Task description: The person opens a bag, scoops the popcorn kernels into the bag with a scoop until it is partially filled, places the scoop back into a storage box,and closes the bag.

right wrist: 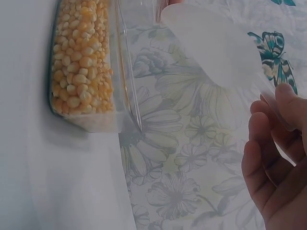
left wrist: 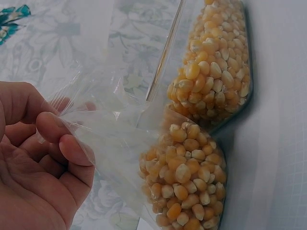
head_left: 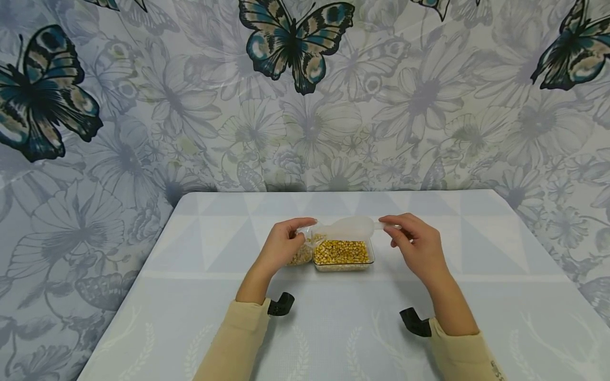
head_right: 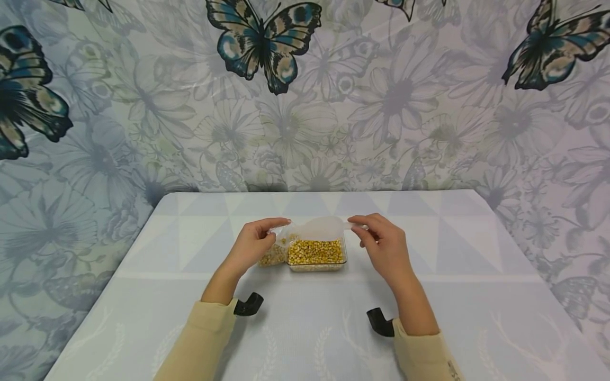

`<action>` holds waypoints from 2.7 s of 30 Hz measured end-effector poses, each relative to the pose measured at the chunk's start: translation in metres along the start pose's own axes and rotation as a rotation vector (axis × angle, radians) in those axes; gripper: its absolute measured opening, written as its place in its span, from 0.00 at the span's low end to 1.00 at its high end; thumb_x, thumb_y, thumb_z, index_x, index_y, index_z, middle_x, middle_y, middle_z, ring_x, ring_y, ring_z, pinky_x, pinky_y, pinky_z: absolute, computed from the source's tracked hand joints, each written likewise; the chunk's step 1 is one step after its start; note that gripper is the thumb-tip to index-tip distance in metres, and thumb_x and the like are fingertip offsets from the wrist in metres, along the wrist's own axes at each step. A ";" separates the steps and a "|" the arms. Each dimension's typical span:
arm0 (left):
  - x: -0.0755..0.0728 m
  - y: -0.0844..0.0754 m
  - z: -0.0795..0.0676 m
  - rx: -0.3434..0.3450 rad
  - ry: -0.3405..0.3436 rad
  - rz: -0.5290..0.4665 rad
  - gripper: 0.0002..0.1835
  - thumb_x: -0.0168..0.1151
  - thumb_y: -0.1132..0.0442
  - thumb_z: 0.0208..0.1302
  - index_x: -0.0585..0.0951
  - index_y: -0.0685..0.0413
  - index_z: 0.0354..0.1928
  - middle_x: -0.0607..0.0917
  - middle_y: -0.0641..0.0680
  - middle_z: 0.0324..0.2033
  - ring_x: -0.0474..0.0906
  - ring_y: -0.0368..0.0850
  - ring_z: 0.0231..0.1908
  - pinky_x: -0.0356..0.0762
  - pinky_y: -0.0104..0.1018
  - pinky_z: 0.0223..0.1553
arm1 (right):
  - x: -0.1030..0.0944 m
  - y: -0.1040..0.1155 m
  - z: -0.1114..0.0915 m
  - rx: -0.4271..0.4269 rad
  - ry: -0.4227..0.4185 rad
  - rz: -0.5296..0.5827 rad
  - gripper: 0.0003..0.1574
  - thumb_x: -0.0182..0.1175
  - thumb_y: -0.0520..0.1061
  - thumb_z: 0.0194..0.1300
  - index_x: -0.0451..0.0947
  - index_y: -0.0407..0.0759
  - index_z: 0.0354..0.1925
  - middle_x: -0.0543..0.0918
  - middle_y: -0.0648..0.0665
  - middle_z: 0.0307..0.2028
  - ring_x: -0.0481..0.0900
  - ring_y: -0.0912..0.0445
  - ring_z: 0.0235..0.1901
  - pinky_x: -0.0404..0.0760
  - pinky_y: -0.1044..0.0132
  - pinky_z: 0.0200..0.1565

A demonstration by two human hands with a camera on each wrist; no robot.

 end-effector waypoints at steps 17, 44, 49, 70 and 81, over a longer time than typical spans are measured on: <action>0.000 0.000 0.000 -0.012 -0.003 0.002 0.25 0.48 0.69 0.69 0.82 0.41 0.60 0.85 0.56 0.56 0.51 0.41 0.13 0.54 0.32 0.15 | -0.005 -0.015 -0.001 0.007 0.119 -0.102 0.14 0.65 0.33 0.63 0.86 0.46 0.46 0.83 0.51 0.30 0.77 0.61 0.22 0.72 0.75 0.25; 0.001 -0.001 0.000 -0.018 -0.007 -0.002 0.25 0.47 0.69 0.69 0.83 0.38 0.60 0.84 0.51 0.58 0.51 0.40 0.12 0.54 0.32 0.15 | 0.017 -0.029 -0.008 0.127 0.321 -0.219 0.11 0.66 0.44 0.65 0.86 0.51 0.47 0.81 0.54 0.29 0.72 0.65 0.20 0.71 0.68 0.23; 0.001 -0.001 0.000 -0.013 -0.013 0.003 0.24 0.48 0.69 0.70 0.82 0.40 0.60 0.83 0.49 0.59 0.51 0.41 0.12 0.55 0.32 0.15 | 0.021 -0.030 -0.010 0.139 0.346 -0.214 0.12 0.65 0.45 0.66 0.86 0.51 0.48 0.83 0.51 0.30 0.72 0.66 0.20 0.70 0.68 0.23; 0.002 -0.001 0.000 -0.019 -0.020 -0.001 0.25 0.48 0.69 0.70 0.83 0.36 0.59 0.82 0.47 0.60 0.51 0.40 0.12 0.54 0.32 0.15 | 0.026 -0.034 -0.015 0.255 0.471 -0.280 0.14 0.62 0.48 0.69 0.84 0.51 0.52 0.87 0.47 0.28 0.75 0.62 0.23 0.71 0.65 0.26; 0.002 -0.001 0.000 -0.016 -0.014 0.005 0.24 0.48 0.69 0.69 0.82 0.45 0.62 0.82 0.48 0.60 0.52 0.41 0.13 0.55 0.31 0.16 | 0.036 -0.035 -0.017 0.260 0.477 -0.308 0.14 0.63 0.49 0.68 0.84 0.53 0.51 0.87 0.50 0.27 0.76 0.63 0.23 0.72 0.64 0.27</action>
Point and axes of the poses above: each hand's wrist, its own z-axis towards the middle knuckle, its own x-axis out of the palm, y = z × x, the point moved 3 cm from there along z, towards the middle knuckle
